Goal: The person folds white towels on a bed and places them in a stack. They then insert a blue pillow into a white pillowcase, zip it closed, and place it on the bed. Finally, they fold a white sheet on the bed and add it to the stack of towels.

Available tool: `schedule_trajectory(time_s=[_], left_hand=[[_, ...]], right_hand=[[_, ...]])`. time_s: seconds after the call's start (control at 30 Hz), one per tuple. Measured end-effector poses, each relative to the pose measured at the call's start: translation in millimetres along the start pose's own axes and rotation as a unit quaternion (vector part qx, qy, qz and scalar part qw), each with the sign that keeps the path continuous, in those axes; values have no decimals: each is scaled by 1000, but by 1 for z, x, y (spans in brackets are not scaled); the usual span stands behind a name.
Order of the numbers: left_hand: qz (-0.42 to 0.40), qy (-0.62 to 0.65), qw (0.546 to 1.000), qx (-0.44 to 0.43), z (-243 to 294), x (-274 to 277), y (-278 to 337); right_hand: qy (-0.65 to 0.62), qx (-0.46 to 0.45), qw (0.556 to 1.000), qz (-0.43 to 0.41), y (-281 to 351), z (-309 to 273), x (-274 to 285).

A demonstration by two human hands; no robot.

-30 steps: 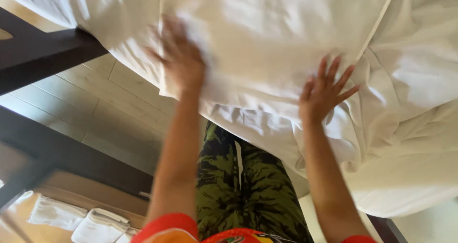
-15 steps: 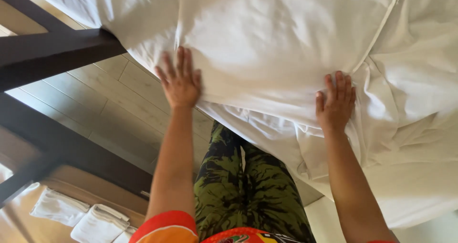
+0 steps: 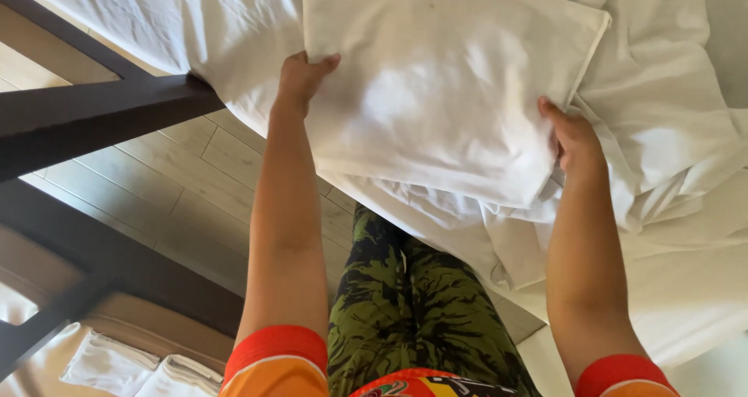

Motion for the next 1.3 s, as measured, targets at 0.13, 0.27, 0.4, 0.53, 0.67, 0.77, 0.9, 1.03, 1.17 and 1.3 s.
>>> schedule_trajectory(time_s=[0.13,0.27,0.4,0.53,0.67,0.77,0.9,1.03,1.17,1.3], left_hand=[[-87,203,975,28,0,16,22],[-44,245,969,-3,34,74,69],[-25,223,963,-146,100,129,105],[0,214,931,-294,143,169,166],[29,180,972,-146,80,160,169],[14,70,996,-58,-4,127,137],[10,-52,998,-36,-119,81,86],[-45,-288,955,59,-133,63,80],[-27,-311,950,4,-101,67,64],[46,-178,982,-29,-116,65,15]], right_hand=[[-30,9,997,-77,6,7,16],[-240,115,950,-162,43,-44,40],[-307,215,917,-135,79,-117,73],[-85,380,899,-203,69,-142,109],[371,237,873,210,152,-131,120],[369,156,909,119,93,-43,96],[209,189,959,-27,76,31,23],[148,166,969,-108,53,44,-1],[275,236,931,41,11,19,30],[199,190,961,21,28,-18,4]])
Point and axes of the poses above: each hand's wrist, its own y-axis away from the middle knuckle, its own x-axis out of the back of the hand, z = x × y, the point moved 10 cm from there along -y, towards the middle knuckle, and after that the axes turned 2 degrees about -z, right-handed, at the moved point
